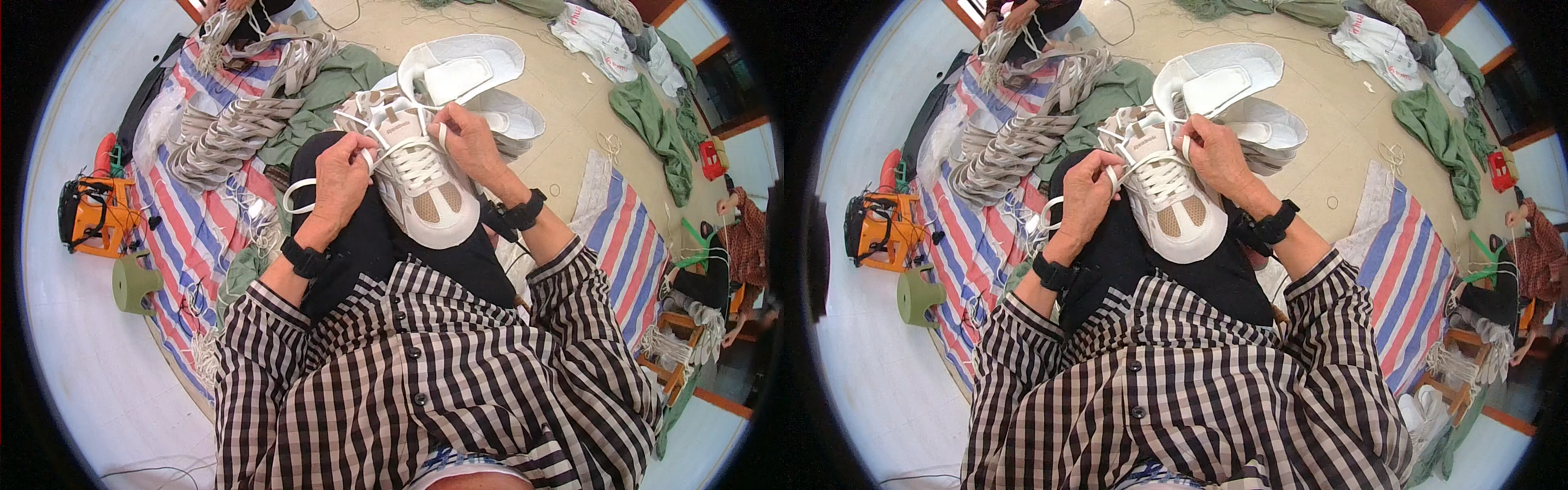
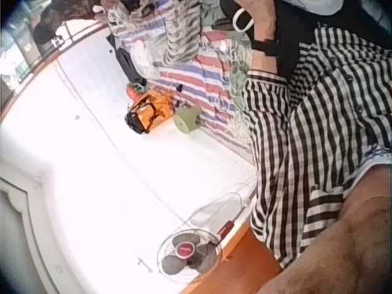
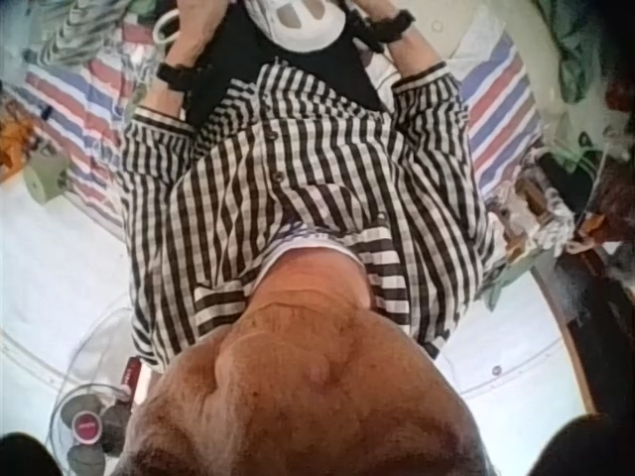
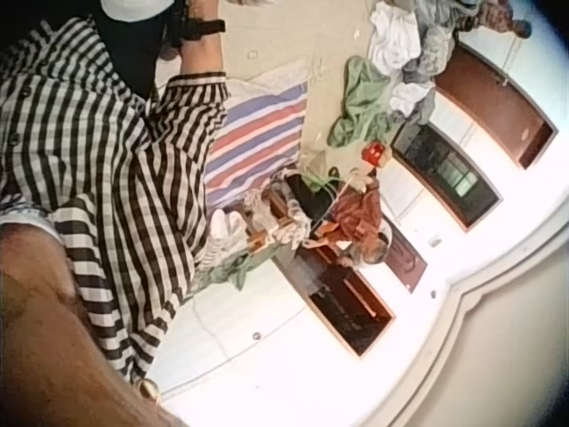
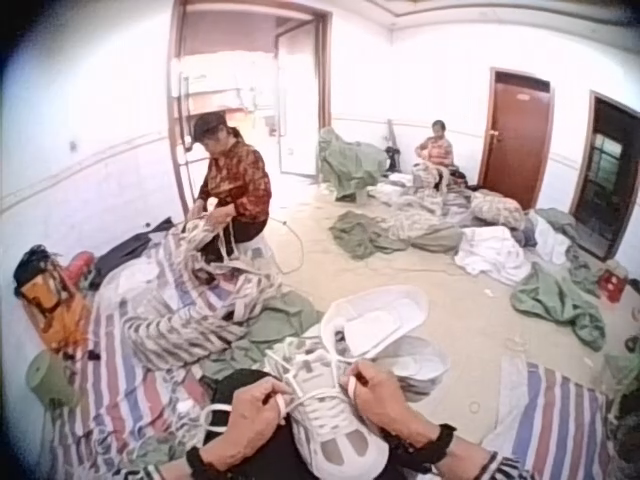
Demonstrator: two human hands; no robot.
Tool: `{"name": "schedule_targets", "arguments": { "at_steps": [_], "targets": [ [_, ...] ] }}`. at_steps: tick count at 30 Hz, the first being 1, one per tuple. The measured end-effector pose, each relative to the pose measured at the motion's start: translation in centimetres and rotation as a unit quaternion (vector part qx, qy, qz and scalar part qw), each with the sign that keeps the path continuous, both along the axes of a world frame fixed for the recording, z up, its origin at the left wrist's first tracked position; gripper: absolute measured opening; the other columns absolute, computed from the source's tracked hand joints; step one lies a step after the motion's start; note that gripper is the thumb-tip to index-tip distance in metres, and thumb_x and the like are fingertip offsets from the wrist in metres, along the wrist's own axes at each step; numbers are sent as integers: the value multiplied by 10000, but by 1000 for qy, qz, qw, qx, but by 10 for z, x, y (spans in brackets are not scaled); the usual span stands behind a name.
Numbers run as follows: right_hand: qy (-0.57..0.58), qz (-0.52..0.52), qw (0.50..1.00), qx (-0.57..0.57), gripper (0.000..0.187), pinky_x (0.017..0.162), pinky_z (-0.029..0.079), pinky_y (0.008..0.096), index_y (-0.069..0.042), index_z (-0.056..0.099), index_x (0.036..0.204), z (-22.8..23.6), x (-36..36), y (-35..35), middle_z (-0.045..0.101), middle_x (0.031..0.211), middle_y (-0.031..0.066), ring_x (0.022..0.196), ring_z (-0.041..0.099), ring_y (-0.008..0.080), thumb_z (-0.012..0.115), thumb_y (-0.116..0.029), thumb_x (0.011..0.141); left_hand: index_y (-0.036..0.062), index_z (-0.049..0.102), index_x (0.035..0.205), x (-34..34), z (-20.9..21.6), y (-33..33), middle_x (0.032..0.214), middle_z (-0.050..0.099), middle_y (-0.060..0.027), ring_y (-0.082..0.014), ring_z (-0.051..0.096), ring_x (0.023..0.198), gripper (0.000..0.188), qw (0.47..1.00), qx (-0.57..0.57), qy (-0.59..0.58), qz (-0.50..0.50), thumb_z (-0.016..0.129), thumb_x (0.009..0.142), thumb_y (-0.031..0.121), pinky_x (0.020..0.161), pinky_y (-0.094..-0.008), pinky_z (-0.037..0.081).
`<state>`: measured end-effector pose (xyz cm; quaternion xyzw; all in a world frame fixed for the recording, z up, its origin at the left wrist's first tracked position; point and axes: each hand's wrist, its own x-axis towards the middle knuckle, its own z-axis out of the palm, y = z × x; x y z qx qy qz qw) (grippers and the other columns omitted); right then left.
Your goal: Lacing a white and tan athletic shoe while seated.
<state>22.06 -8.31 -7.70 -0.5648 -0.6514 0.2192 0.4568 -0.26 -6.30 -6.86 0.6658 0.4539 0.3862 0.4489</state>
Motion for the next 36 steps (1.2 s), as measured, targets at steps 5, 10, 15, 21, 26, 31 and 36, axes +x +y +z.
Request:
{"name": "schedule_targets", "arguments": {
  "at_steps": [5, 10, 15, 21, 26, 31, 36],
  "targets": [
    [51, 25, 998, -35, 142, 572, 426, 262, -6, 573, 827, 0, 3, 4, 567, 670, 10, 630, 494, 85, 643, -125, 858, 4, 613, 942, 0, -1, -2, 788, 590, 7, -42, 509, 640, 79, 1000, -15, 3, -14, 566, 895, 46, 525, -200, 456],
    [141, 43, 984, -99, 148, 561, 392, 238, -8, 575, 825, -4, 4, 5, 547, 685, -22, 643, 456, 58, 641, -134, 866, 16, 615, 940, -1, -2, -4, 782, 589, 8, -37, 500, 628, 72, 1000, 7, 11, -21, 567, 893, 45, 528, -198, 461],
    [141, 37, 984, -105, 151, 553, 384, 236, -12, 573, 823, -3, 3, 5, 542, 684, -24, 638, 449, 56, 642, -139, 867, 17, 616, 935, 1, -1, -1, 748, 572, 20, -33, 492, 615, 71, 1000, 10, 11, -21, 565, 893, 45, 519, -195, 449],
    [109, 25, 990, -91, 158, 555, 393, 244, -6, 572, 827, -3, 3, 5, 551, 678, -9, 634, 459, 67, 643, -142, 862, 22, 611, 948, 5, 6, 5, 643, 527, -6, -69, 495, 580, 134, 991, 105, 78, -30, 547, 832, -3, 522, -252, 424],
    [74, 28, 995, -64, 151, 557, 371, 209, -22, 569, 812, 2, 1, 4, 532, 692, -52, 640, 437, 29, 639, -142, 872, 28, 596, 961, 10, 14, 15, 578, 479, -47, -112, 487, 550, 219, 960, 222, 167, -42, 528, 761, -29, 539, -305, 401],
    [63, 104, 983, -141, 115, 626, 416, 208, -13, 587, 858, 9, 10, 12, 568, 758, -25, 706, 488, 47, 634, -118, 863, 52, 588, 1000, 3, 14, 21, 628, 518, -35, -127, 483, 561, 206, 978, 92, 146, -117, 541, 807, -4, 547, -284, 406],
    [45, 170, 973, -152, 104, 770, 448, 227, -18, 607, 964, 25, 41, 21, 609, 870, -2, 840, 548, 79, 564, -82, 894, 44, 586, 1062, -24, 22, 33, 768, 576, -48, -133, 546, 690, 239, 975, 55, 118, -181, 563, 826, 11, 652, -260, 452]
  ]
}}
